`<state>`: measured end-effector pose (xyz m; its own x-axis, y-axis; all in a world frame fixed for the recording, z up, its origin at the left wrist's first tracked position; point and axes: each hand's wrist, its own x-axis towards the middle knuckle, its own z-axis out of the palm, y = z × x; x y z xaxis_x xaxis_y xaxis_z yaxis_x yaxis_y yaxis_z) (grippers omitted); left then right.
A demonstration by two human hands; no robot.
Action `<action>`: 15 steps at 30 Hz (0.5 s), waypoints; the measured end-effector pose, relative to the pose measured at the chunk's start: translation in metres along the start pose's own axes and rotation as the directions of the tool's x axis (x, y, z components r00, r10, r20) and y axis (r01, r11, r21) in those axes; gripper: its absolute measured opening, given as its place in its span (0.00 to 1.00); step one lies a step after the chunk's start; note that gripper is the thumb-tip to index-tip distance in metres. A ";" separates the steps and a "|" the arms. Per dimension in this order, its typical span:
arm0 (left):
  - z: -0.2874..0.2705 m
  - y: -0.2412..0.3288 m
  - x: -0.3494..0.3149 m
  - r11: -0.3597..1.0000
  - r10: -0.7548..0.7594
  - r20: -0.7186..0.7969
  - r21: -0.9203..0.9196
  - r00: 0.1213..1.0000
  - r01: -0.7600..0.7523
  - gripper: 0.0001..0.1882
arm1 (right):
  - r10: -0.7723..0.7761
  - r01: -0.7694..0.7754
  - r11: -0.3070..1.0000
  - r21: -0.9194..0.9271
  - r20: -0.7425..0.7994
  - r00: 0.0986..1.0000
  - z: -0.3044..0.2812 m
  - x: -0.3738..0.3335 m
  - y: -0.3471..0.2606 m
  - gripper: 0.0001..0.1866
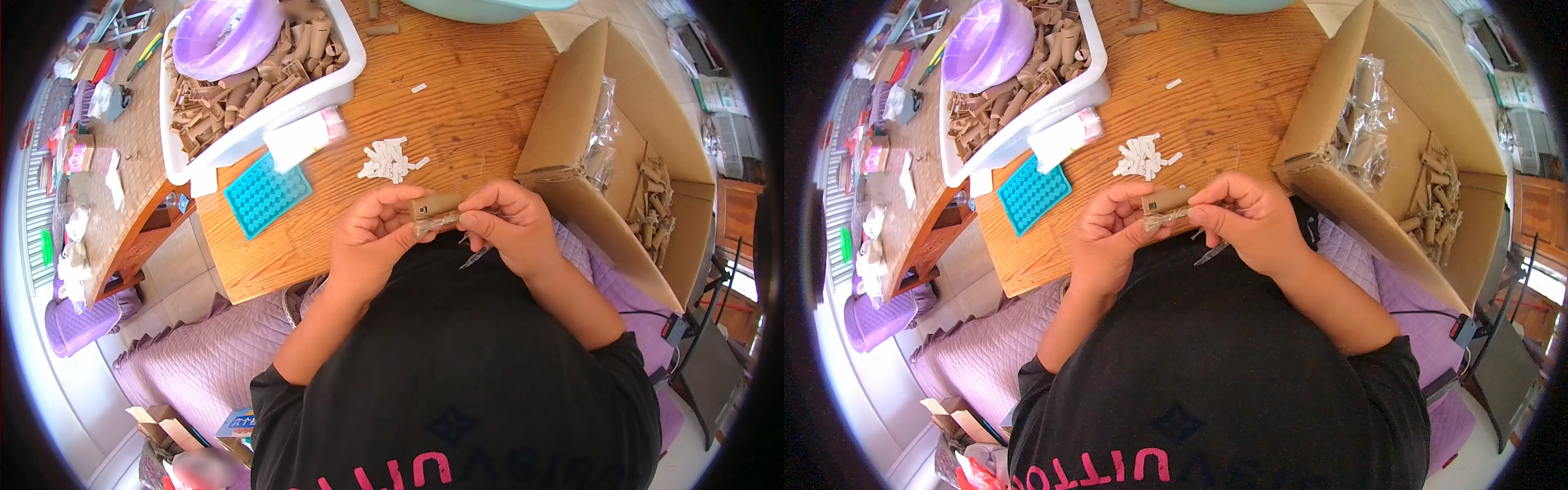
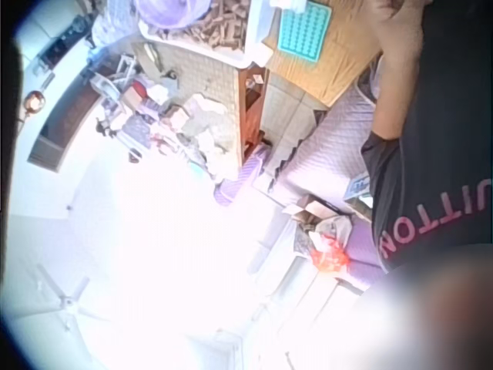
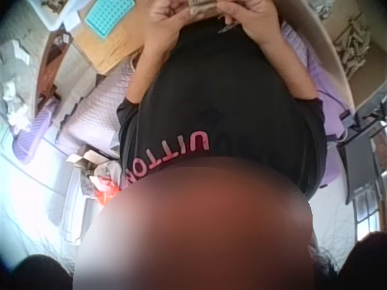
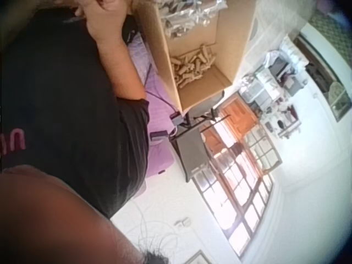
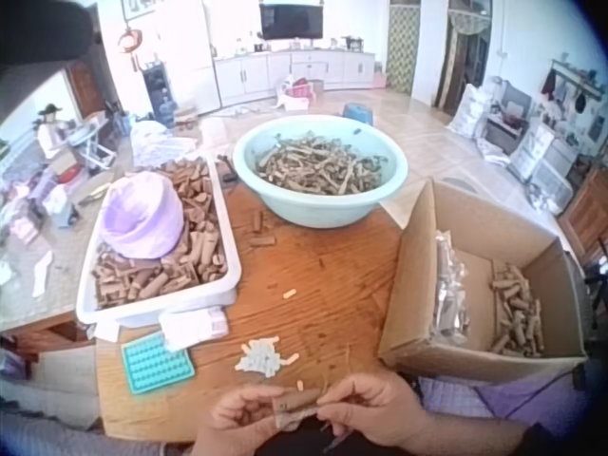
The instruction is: Packaging small cardboard tubes and white plastic clips into small zip-lock bags.
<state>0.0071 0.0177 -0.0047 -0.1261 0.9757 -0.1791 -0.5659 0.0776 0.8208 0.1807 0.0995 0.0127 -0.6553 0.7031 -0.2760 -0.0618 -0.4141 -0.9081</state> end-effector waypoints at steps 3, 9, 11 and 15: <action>-0.001 -0.001 0.000 0.999 0.042 0.078 0.008 0.996 -0.043 0.16 | -0.091 0.090 0.996 -0.021 -0.044 0.995 0.002 0.001 0.006 0.04; 0.003 -0.001 0.000 0.994 0.106 0.131 -0.055 0.986 -0.099 0.17 | -0.160 0.156 0.978 -0.139 -0.024 0.987 0.003 0.002 0.013 0.07; 0.002 -0.002 -0.001 0.998 0.060 0.055 0.005 0.997 -0.060 0.14 | -0.118 0.115 0.990 -0.077 -0.040 0.992 0.008 0.003 0.006 0.09; 0.002 -0.004 0.000 0.996 0.082 0.079 0.024 0.993 -0.084 0.13 | -0.003 0.003 1.000 -0.003 0.046 0.999 0.005 0.007 0.006 0.12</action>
<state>0.0111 0.0174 -0.0071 -0.1071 0.9919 -0.0676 -0.5337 0.0000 0.8457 0.1719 0.0989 0.0074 -0.6893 0.6768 -0.2583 -0.0616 -0.4100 -0.9100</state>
